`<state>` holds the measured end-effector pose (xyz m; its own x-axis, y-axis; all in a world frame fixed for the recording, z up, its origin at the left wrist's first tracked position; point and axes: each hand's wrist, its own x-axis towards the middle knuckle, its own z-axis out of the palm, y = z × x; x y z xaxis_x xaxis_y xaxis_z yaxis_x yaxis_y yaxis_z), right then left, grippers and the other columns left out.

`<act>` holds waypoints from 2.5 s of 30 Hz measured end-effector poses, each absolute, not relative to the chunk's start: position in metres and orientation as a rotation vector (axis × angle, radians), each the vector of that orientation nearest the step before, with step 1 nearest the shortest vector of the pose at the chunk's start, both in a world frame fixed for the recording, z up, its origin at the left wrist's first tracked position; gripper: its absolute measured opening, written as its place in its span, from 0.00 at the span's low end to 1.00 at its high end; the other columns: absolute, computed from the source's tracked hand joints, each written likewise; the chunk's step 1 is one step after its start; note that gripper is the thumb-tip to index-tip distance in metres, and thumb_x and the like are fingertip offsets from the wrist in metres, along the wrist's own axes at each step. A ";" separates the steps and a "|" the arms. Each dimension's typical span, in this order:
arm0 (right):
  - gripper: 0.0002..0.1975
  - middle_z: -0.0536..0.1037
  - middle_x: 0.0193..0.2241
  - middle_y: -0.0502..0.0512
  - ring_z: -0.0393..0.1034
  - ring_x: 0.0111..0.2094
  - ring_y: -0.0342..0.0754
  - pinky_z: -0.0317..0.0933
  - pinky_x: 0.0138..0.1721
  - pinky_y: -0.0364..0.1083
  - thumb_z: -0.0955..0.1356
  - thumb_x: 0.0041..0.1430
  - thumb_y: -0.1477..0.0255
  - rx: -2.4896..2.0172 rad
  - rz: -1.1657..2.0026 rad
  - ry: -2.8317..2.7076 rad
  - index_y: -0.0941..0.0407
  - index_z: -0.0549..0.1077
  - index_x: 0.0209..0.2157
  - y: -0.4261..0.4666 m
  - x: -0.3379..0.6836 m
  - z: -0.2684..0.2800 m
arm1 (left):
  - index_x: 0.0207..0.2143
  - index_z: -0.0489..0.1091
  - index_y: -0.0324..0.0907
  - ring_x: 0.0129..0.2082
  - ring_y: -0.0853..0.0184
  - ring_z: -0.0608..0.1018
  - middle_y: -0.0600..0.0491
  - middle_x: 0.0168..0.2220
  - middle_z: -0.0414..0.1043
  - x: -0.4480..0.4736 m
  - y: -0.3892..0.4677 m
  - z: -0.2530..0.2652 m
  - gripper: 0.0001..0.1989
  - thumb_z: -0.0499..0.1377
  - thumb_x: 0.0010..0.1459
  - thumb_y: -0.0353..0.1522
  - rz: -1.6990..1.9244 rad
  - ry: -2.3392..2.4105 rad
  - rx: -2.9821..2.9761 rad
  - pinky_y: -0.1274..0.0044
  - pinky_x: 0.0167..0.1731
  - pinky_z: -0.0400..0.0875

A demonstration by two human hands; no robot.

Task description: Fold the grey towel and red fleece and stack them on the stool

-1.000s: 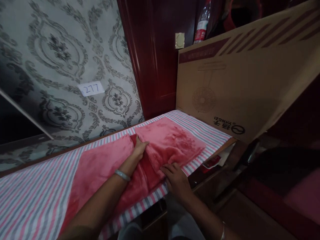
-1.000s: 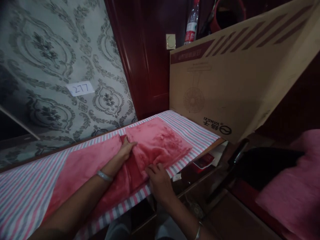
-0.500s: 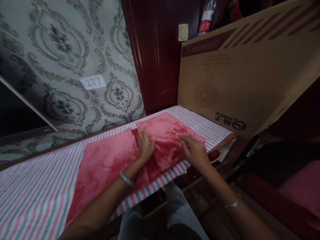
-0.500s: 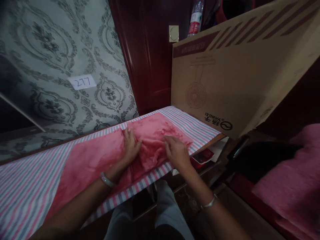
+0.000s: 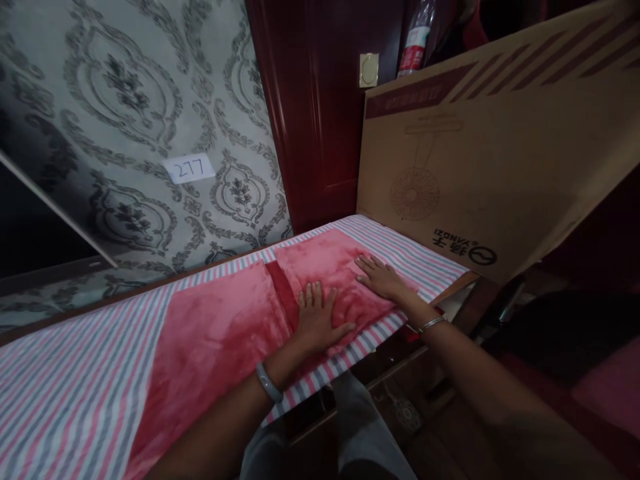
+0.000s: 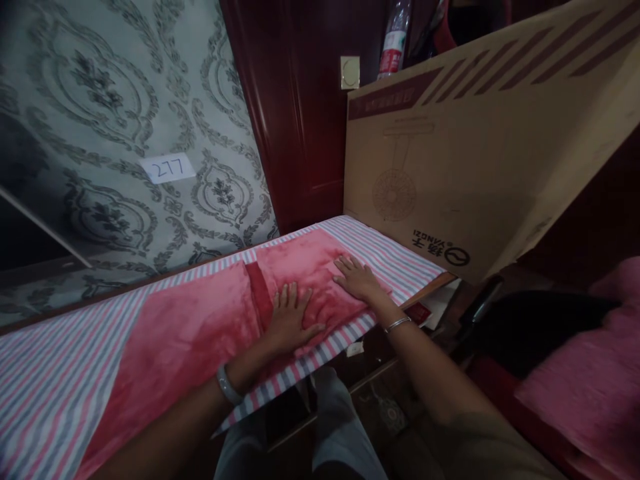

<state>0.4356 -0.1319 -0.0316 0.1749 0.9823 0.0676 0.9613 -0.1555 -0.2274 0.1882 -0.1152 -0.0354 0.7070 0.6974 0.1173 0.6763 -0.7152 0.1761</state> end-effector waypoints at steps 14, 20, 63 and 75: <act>0.24 0.71 0.59 0.64 0.65 0.60 0.57 0.59 0.60 0.59 0.65 0.64 0.62 -1.565 0.003 -1.870 0.55 0.70 0.58 -0.193 0.414 -0.041 | 0.68 0.56 0.52 0.71 0.39 0.43 0.48 0.73 0.43 0.189 -0.107 -0.042 0.35 0.53 0.61 0.52 0.379 1.055 2.763 0.46 0.65 0.40; 0.21 0.73 0.54 0.66 0.66 0.57 0.56 0.60 0.59 0.60 0.67 0.60 0.68 -1.360 0.006 -1.915 0.57 0.72 0.54 -0.220 0.407 -0.053 | 0.68 0.57 0.52 0.71 0.39 0.42 0.50 0.73 0.43 0.190 -0.110 -0.039 0.35 0.52 0.62 0.52 0.368 1.067 2.728 0.48 0.66 0.37; 0.30 0.51 0.71 0.55 0.45 0.70 0.60 0.50 0.64 0.65 0.56 0.69 0.54 -2.135 0.027 -1.901 0.47 0.55 0.69 -0.051 0.438 -0.034 | 0.70 0.50 0.50 0.70 0.39 0.46 0.41 0.72 0.42 0.203 -0.056 -0.036 0.41 0.53 0.59 0.55 0.284 1.297 2.902 0.45 0.64 0.39; 0.29 0.61 0.67 0.55 0.51 0.68 0.63 0.54 0.61 0.70 0.52 0.69 0.54 -2.166 0.053 -1.874 0.47 0.63 0.65 -0.020 0.469 -0.046 | 0.70 0.50 0.49 0.71 0.37 0.40 0.42 0.73 0.38 0.199 -0.064 -0.034 0.45 0.52 0.56 0.60 0.354 1.185 2.735 0.44 0.65 0.33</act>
<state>0.4687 -0.0197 -0.0462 0.1598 0.9755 0.1513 0.9654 -0.1224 -0.2304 0.1989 -0.0641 -0.0344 0.6623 0.7323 0.1585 0.6993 -0.6801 0.2200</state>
